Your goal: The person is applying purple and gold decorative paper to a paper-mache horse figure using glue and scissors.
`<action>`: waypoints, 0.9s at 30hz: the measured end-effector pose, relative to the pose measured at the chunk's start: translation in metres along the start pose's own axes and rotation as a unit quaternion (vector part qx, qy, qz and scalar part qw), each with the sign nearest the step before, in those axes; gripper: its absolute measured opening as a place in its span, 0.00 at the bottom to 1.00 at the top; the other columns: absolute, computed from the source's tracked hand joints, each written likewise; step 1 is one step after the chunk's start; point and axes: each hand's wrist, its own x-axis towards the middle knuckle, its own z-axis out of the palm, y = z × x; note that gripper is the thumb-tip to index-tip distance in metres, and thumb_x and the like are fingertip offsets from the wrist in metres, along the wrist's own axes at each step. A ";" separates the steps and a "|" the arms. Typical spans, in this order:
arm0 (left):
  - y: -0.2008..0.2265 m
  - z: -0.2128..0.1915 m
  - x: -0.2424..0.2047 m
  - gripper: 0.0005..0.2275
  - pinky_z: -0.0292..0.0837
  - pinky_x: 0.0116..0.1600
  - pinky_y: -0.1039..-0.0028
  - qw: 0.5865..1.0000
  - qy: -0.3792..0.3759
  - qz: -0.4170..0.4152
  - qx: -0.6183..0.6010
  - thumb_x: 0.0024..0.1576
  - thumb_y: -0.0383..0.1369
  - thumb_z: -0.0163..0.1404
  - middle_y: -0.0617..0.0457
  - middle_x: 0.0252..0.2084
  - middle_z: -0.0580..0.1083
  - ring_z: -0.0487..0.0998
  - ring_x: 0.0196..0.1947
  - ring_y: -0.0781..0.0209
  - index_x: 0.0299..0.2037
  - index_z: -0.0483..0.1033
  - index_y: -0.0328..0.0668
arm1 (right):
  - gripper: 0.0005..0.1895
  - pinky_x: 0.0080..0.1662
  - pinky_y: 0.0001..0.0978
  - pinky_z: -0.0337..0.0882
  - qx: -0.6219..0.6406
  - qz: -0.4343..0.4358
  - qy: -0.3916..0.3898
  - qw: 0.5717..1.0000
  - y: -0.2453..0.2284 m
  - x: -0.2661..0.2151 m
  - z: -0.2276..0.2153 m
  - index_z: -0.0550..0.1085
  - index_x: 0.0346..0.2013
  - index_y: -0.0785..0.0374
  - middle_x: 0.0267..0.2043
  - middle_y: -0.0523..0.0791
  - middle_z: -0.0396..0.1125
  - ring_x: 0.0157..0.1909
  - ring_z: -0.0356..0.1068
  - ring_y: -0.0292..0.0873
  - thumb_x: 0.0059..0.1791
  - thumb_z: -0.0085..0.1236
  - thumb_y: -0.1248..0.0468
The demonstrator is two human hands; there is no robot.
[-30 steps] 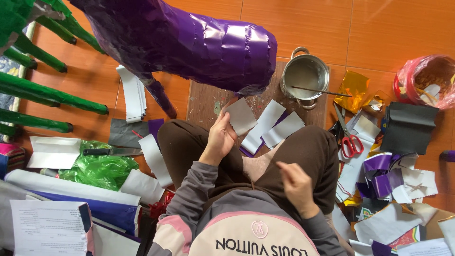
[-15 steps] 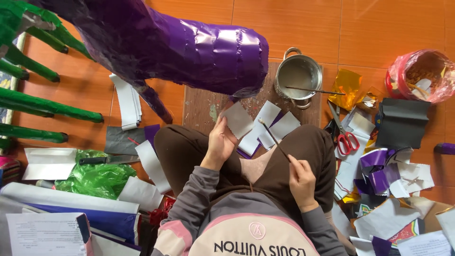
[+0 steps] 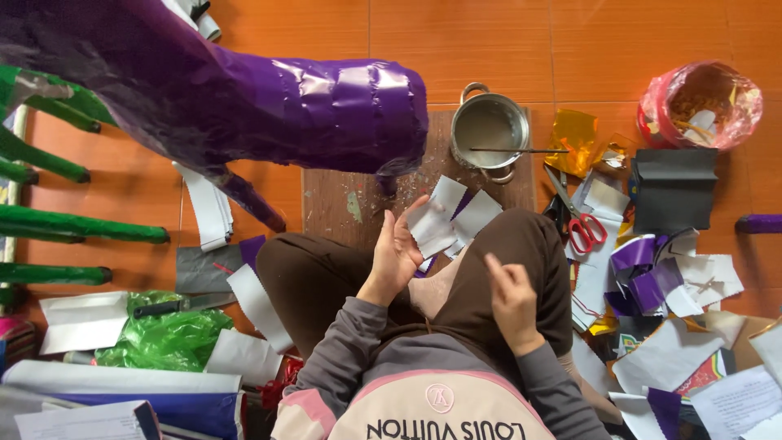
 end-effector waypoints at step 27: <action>0.021 -0.019 0.015 0.34 0.65 0.69 0.48 0.997 0.054 0.039 -0.034 0.67 0.58 0.19 0.42 0.69 0.65 0.68 0.66 0.38 0.73 0.56 0.40 | 0.19 0.39 0.38 0.74 -0.008 -0.017 0.004 1.000 0.039 -0.017 -0.023 0.78 0.55 0.59 0.38 0.48 0.68 0.35 0.71 0.47 0.49 0.59 0.73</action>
